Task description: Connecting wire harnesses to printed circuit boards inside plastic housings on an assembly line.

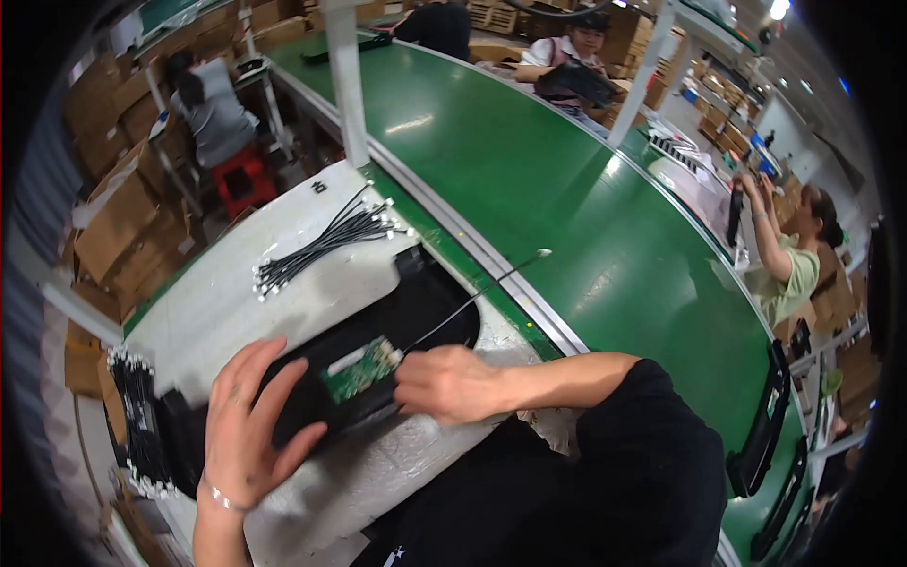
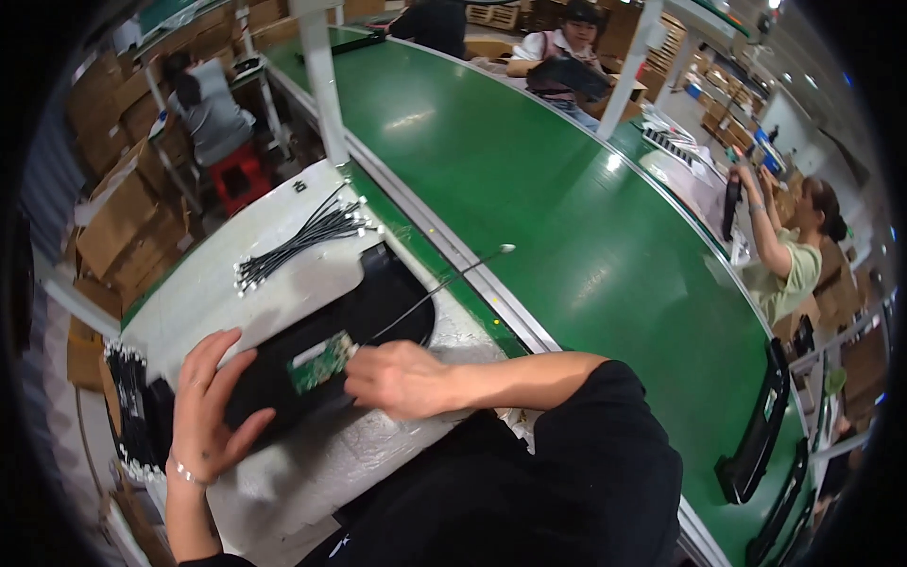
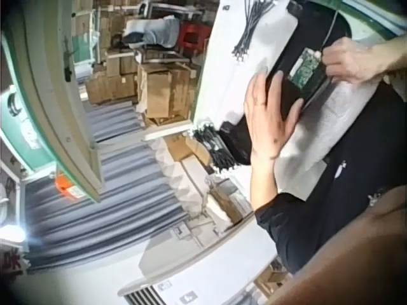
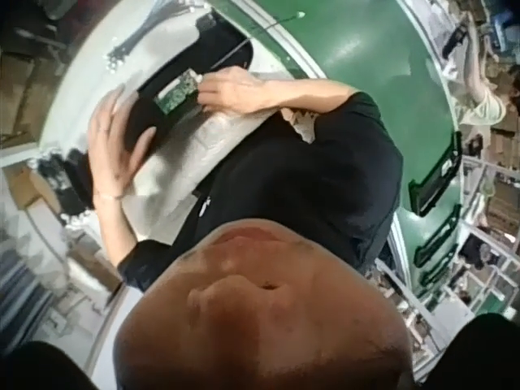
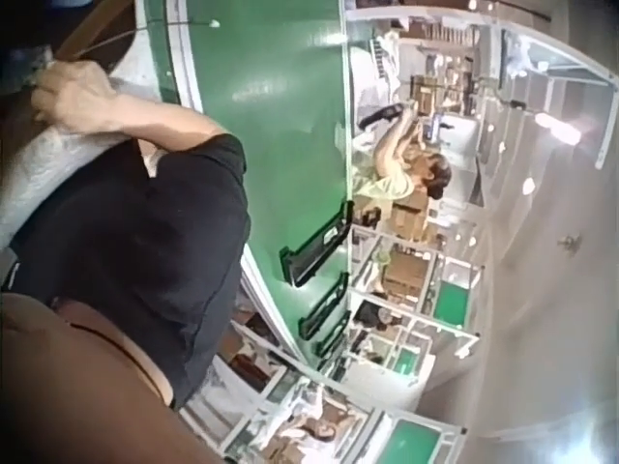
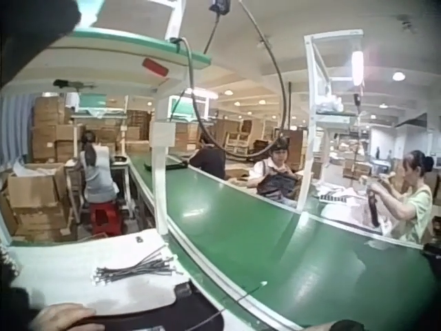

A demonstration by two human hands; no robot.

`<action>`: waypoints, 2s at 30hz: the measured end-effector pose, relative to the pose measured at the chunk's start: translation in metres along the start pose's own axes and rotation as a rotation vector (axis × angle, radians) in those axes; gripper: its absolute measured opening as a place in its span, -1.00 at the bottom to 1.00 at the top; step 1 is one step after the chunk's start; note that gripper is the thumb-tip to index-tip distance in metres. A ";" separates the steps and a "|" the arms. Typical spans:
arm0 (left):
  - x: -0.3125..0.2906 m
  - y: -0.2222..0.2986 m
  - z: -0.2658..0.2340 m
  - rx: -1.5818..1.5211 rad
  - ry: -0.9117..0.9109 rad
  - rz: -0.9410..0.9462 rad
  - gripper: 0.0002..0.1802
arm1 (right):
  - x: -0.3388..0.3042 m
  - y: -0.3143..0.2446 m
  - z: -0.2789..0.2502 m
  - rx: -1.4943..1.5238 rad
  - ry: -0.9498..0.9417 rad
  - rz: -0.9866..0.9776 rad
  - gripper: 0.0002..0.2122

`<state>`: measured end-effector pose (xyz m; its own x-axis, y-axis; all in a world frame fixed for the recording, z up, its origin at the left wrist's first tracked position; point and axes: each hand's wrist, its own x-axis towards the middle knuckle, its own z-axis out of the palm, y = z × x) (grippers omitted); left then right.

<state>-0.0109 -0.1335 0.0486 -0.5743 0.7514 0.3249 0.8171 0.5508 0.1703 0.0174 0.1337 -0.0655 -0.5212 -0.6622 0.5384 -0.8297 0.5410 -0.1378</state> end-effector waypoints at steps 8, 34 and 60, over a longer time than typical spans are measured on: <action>0.010 -0.025 0.052 -0.282 -0.166 0.051 -0.42 | -0.115 0.118 -0.100 -0.625 0.344 0.668 -0.81; 0.064 -0.152 0.190 -0.678 0.559 -0.626 -0.87 | 0.160 0.194 0.098 -0.112 0.116 0.154 -0.87; 0.064 -0.159 0.125 -1.199 0.591 -0.829 -0.61 | 0.141 0.126 0.044 0.775 -0.077 0.649 -0.84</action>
<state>-0.1840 -0.1272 -0.0742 -0.9997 -0.0032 0.0249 0.0250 -0.0919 0.9954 -0.1696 0.0858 -0.0435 -0.9065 -0.4060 0.1161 -0.2683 0.3413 -0.9009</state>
